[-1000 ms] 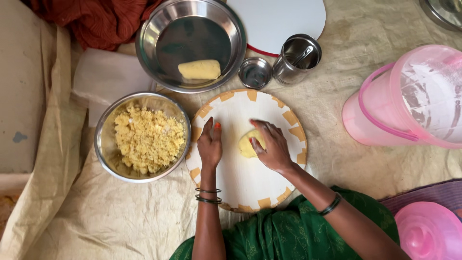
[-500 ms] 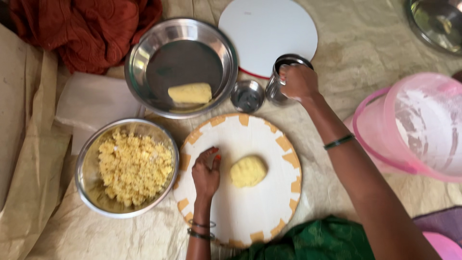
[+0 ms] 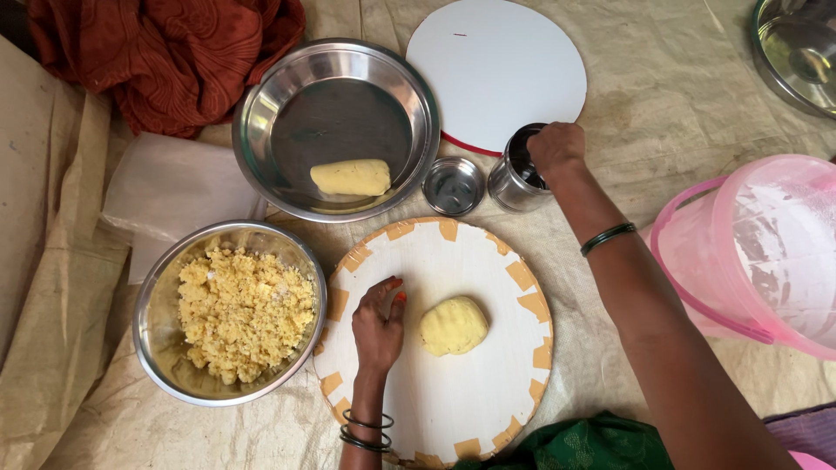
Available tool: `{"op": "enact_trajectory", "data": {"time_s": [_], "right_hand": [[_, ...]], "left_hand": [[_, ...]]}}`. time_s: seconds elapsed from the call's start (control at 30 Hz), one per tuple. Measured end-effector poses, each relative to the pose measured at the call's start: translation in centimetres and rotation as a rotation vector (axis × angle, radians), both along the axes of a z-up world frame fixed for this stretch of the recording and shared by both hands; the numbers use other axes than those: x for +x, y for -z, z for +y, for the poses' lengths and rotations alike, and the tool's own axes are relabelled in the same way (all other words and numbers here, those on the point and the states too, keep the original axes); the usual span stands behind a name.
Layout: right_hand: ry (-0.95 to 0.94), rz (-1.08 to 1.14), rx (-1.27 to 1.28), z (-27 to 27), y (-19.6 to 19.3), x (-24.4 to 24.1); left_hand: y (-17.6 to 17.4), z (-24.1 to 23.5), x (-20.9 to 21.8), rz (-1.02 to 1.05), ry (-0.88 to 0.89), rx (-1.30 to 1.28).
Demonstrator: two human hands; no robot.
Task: The person kneads a yellow dough on a round board, repeatedly pressing and folding it by hand. They occasionally add water from a small metal cup and transfer portions of dough between a metal bowl and the board.
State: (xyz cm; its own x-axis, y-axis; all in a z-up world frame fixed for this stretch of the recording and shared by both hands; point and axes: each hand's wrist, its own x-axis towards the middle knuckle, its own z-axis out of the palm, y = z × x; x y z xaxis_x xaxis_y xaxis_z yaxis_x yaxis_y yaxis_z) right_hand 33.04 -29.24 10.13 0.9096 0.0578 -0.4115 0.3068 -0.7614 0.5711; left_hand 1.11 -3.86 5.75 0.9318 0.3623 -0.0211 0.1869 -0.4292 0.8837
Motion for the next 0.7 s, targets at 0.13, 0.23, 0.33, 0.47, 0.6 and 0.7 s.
{"op": "enact_trajectory", "data": {"time_s": [0.13,0.23,0.33,0.47,0.6,0.7], "right_hand": [[0.015,0.042,-0.072,0.1,0.4,-0.8],[0.075,0.025,0.095,-1.0,-0.1,-1.7],[0.199,-0.028,0.373,-3.2,-1.4,-2.8],[-0.04,-0.303,0.568,-5.9,-2.1,-6.1],[-0.25,-0.449,0.67,-7.7,-1.5,-8.6],[0.218,-0.494,1.126,-8.7,-1.2,-8.9]], "left_hand": [[-0.6,0.3,0.0,0.071,-0.028,-0.049],[-1.1,0.5,-0.2,0.065,-0.03,-0.056],[-1.4,0.5,0.0,0.083,-0.027,-0.074],[-1.5,0.5,-0.2,0.018,-0.016,-0.068],[-1.5,0.1,-0.4,0.042,-0.017,-0.09],[-1.5,-0.3,-0.7,-0.099,0.02,-0.019]]}}
